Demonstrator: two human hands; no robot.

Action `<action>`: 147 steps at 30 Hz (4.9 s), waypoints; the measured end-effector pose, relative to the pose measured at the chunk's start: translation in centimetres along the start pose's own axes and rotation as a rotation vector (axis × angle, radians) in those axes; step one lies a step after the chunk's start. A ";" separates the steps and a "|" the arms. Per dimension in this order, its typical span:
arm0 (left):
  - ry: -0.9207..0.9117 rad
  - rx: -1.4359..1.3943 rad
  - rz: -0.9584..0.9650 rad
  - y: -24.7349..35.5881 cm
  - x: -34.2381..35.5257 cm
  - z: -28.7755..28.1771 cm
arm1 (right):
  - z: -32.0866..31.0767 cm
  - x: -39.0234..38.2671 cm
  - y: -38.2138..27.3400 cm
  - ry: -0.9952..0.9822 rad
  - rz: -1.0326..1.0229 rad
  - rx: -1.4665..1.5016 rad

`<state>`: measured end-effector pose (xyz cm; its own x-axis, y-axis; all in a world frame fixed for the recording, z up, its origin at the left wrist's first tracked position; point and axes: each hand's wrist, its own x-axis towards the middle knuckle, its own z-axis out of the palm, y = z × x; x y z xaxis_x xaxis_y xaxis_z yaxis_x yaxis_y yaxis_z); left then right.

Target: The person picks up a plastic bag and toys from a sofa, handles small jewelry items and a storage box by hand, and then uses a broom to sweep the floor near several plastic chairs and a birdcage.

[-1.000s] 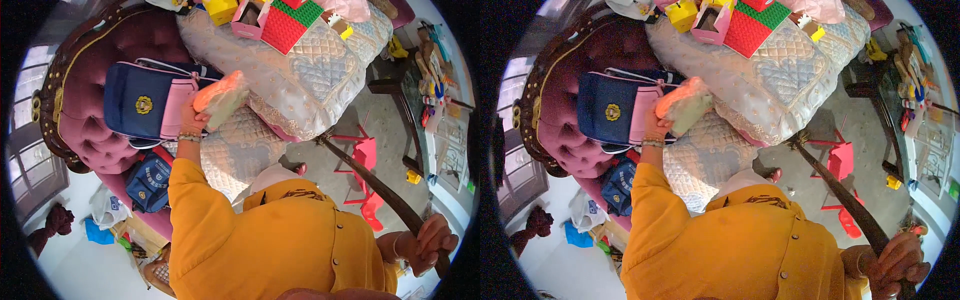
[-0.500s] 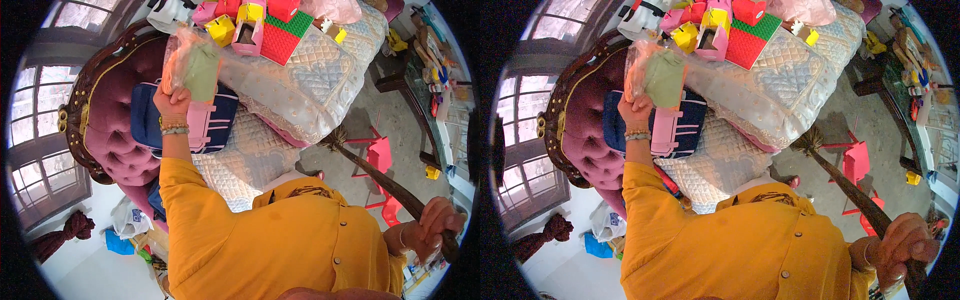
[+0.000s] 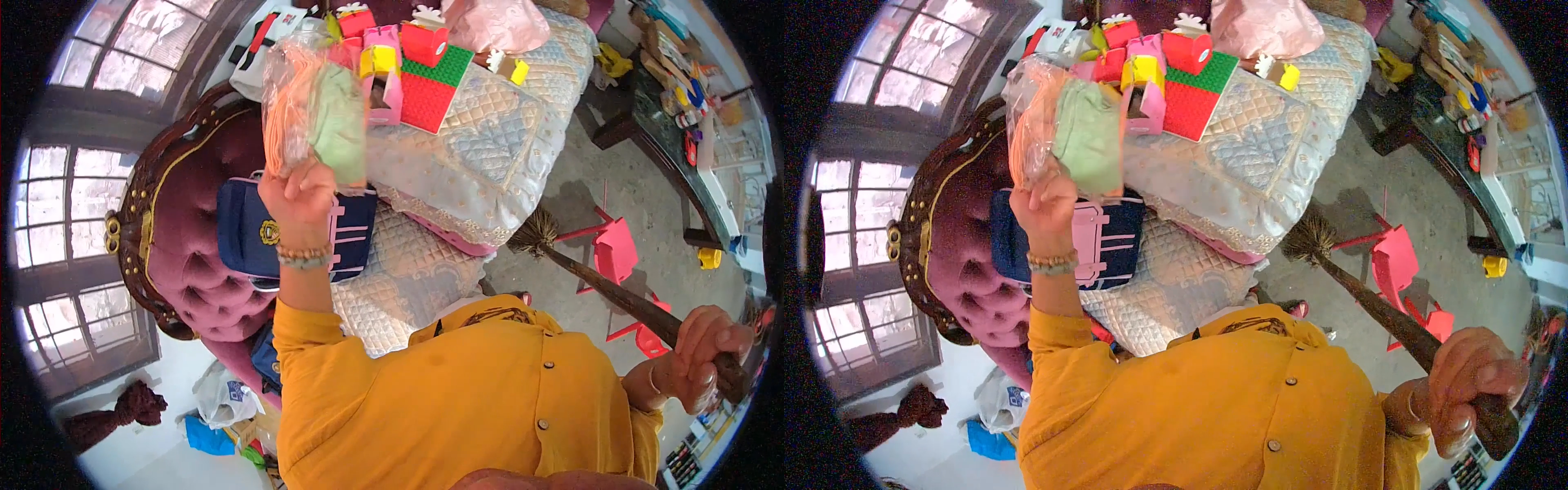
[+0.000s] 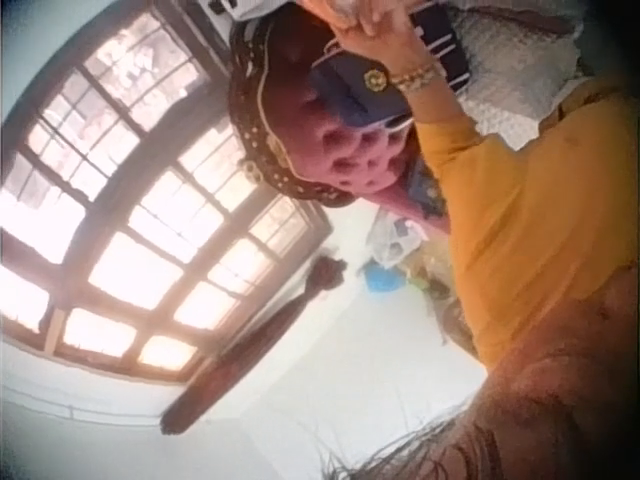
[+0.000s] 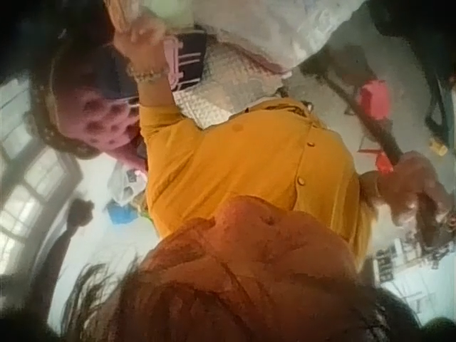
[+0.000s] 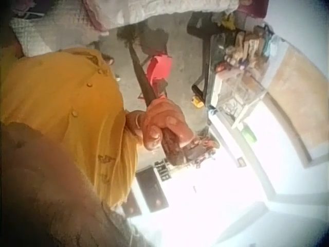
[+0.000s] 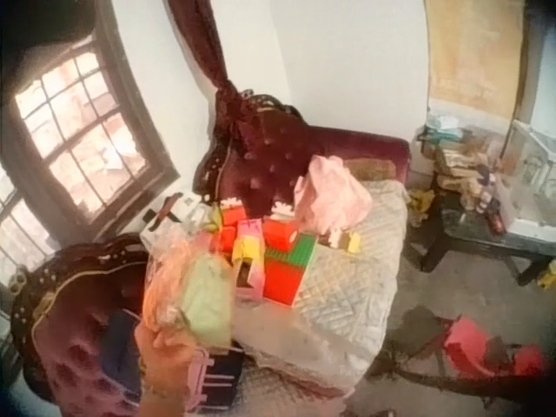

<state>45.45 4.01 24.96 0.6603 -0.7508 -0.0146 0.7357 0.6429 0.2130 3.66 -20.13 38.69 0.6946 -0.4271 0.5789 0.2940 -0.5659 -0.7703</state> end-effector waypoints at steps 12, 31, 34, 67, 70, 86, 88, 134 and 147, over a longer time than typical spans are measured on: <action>0.722 0.099 -0.024 -10.4 1.9 -16.5 | -4.6 -2.7 -0.1 0.092 -0.026 0.067; 0.726 0.648 -0.158 -20.2 2.5 -16.8 | -5.2 -4.5 -0.5 0.218 -0.070 0.132; 0.596 0.613 -0.314 -18.4 -0.6 -16.9 | -4.2 -3.7 -1.0 0.275 -0.034 0.124; -0.474 1.379 -0.109 -27.1 -9.5 -8.8 | 3.6 4.0 -4.8 0.025 -0.047 0.252; -0.715 1.288 0.010 -33.7 -9.4 -5.8 | -0.6 4.0 -7.0 -0.172 -0.137 0.330; -0.930 1.434 -0.853 -52.3 -14.4 -4.6 | -12.7 -12.8 -8.7 0.210 0.211 0.160; -1.044 1.268 -0.617 -55.0 -16.6 -6.3 | -13.7 -14.7 -10.4 0.217 0.193 0.034; -1.000 1.486 -0.492 -55.6 -4.3 -1.5 | -26.5 -7.0 0.7 -0.026 0.216 0.392; -1.176 1.329 -0.543 -68.0 -1.0 2.1 | -30.9 -8.7 0.4 0.091 0.009 0.262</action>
<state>-5.52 -39.28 12.57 -0.4371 -0.8881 0.1426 -0.1661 0.2355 0.9576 -22.58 -38.44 41.66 0.6395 -0.4994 0.5845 0.4562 -0.3653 -0.8114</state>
